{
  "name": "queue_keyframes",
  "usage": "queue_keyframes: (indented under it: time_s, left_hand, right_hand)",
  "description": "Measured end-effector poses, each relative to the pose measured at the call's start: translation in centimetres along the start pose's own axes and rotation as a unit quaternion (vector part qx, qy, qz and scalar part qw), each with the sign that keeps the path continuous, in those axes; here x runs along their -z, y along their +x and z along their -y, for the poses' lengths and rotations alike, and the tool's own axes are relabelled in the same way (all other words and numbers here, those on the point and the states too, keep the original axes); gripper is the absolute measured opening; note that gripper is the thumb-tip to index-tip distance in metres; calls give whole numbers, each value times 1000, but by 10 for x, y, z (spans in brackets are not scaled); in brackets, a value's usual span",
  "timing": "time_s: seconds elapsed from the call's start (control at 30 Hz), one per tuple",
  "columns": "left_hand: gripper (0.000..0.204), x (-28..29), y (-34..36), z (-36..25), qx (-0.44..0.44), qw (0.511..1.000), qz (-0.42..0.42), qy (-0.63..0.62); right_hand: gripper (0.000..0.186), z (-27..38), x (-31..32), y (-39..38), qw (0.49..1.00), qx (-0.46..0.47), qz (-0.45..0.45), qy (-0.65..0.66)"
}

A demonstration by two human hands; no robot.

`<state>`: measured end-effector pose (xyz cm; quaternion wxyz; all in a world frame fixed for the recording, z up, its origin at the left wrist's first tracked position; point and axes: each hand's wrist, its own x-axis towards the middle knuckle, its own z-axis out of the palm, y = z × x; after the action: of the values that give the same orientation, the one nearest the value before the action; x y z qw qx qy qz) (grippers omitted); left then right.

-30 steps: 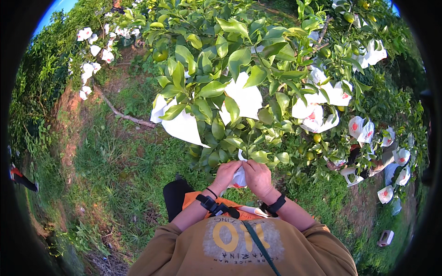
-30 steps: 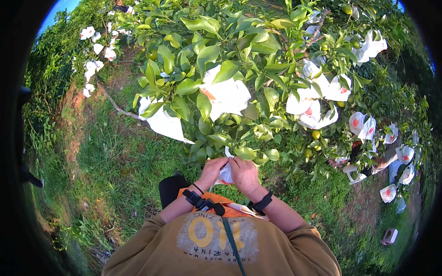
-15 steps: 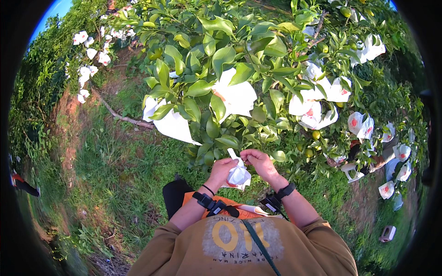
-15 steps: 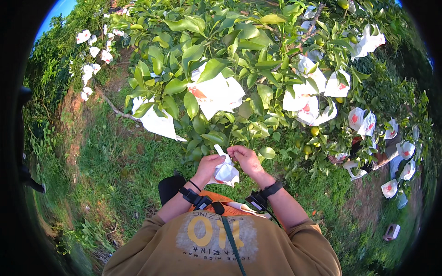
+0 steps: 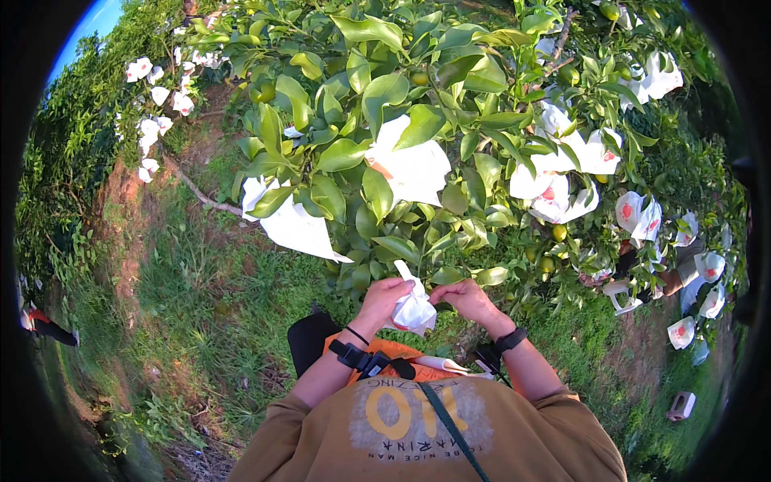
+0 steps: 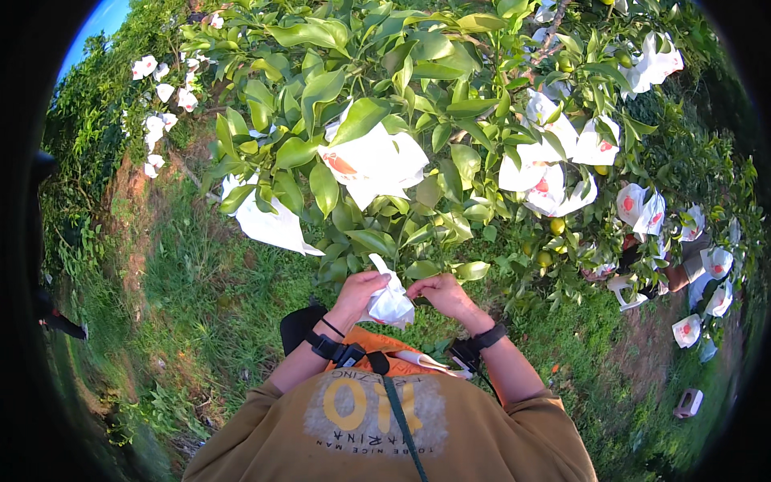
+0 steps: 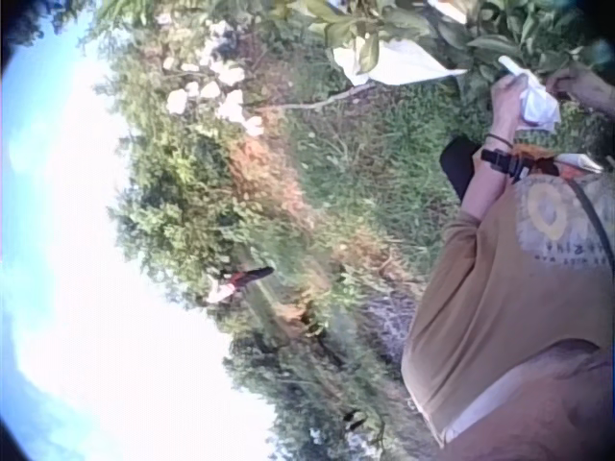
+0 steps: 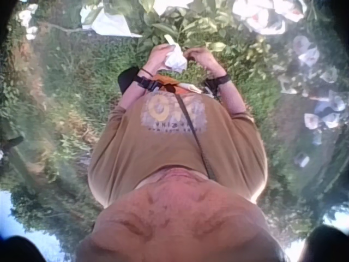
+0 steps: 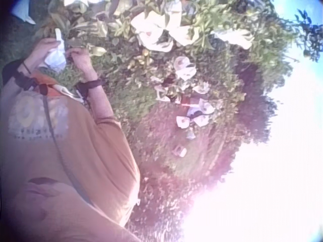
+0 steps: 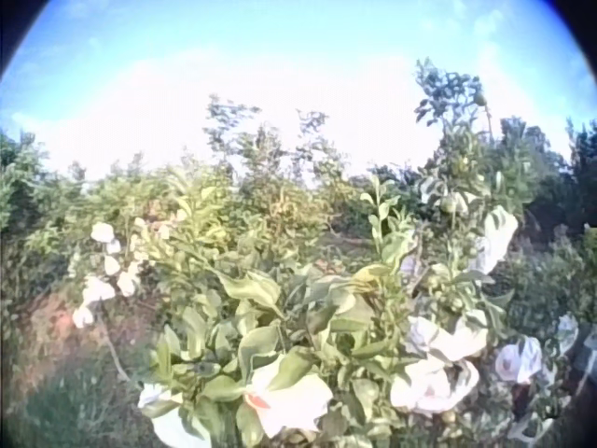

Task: The person places white paper bags over individual citrus fruits on a tree and secures them by folding and stapling the bag openings. The person moves between branches to repeat the process on multiple fruits.

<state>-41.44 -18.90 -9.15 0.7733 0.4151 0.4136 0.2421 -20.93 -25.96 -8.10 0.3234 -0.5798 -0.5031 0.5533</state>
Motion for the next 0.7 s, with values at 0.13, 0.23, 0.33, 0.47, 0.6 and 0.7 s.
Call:
queue_keyframes:
  time_s: [0.13, 0.23, 0.33, 0.47, 0.6, 0.7]
  left_hand:
    - [22, -7, 0, 4, 23, 999, 18, -41]
    - [25, -7, 2, 6, 48, 997, 24, -51]
    - [25, -3, 3, 8, 66, 994, 37, -84]
    - [24, 0, 5, 10, 88, 986, 56, -126]
    - [22, 4, 7, 12, 113, 980, 50, -158]
    - [22, 8, 9, 14, 124, 973, 90, -173]
  right_hand:
    - [32, -12, -20, 26, 978, -22, -18, 206]
    - [33, -18, -32, 52, 924, -31, 37, 380]
    - [32, -23, -30, 67, 895, -62, 63, 437]
    - [32, -25, -25, 82, 873, -62, 169, 453]
    - [34, -23, -25, 81, 836, -3, 205, 508]
    - [37, -23, -28, 78, 826, 9, 211, 522]
